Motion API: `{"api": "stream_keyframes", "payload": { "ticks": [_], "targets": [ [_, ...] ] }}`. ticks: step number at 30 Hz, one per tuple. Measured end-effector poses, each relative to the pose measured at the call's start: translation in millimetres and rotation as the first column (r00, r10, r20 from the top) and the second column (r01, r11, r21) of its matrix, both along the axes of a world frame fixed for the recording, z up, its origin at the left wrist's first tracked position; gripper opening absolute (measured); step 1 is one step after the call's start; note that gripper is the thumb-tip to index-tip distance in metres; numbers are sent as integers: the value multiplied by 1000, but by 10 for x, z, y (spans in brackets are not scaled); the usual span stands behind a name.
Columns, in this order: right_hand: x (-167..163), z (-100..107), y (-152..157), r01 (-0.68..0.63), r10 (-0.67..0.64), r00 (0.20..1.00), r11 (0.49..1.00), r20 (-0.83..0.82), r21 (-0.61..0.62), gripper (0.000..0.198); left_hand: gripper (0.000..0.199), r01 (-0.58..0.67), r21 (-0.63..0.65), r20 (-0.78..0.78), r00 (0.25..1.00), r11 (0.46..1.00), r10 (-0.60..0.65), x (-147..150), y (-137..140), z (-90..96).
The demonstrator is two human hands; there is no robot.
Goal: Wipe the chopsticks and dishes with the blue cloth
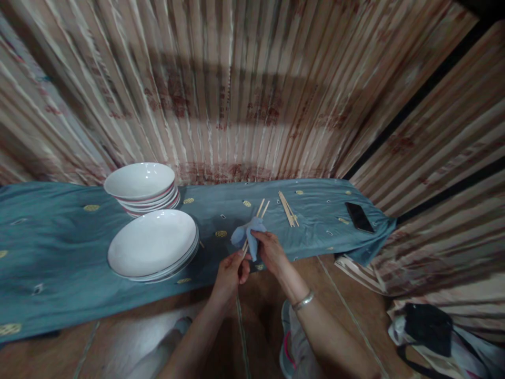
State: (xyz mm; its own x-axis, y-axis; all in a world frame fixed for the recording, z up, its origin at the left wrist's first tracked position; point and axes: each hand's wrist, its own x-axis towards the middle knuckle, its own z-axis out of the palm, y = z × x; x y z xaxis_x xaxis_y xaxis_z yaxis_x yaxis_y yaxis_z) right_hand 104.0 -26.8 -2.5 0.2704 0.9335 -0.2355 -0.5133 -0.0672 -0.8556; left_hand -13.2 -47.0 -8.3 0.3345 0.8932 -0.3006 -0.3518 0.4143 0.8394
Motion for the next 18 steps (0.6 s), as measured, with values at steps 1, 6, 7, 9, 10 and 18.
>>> {"api": "stream_keyframes", "payload": {
  "ticks": [1,6,7,9,10,18],
  "targets": [
    [3,4,-7,1,-1,1000,1000,-25,-12,17,44,4,5,-5,1000,1000,-4,4,-1,1],
    [123,29,22,38,-40,997,999,-71,-33,15,44,64,34,-42,997,997,-62,42,-15,-4],
    [182,39,39,66,-68,995,997,-73,-34,14,44,84,41,-51,995,996,-82,52,-24,-4],
    [337,66,73,137,-139,988,990,-72,-33,14,43,128,56,-72,990,990,-124,69,-50,-5],
    [425,82,85,171,-173,983,985,-68,-34,13,42,150,61,-82,986,987,-145,76,-66,-5],
    [884,157,62,310,-305,946,950,-108,27,14,40,210,47,-132,970,977,-202,98,-131,-40]
  ]
}}
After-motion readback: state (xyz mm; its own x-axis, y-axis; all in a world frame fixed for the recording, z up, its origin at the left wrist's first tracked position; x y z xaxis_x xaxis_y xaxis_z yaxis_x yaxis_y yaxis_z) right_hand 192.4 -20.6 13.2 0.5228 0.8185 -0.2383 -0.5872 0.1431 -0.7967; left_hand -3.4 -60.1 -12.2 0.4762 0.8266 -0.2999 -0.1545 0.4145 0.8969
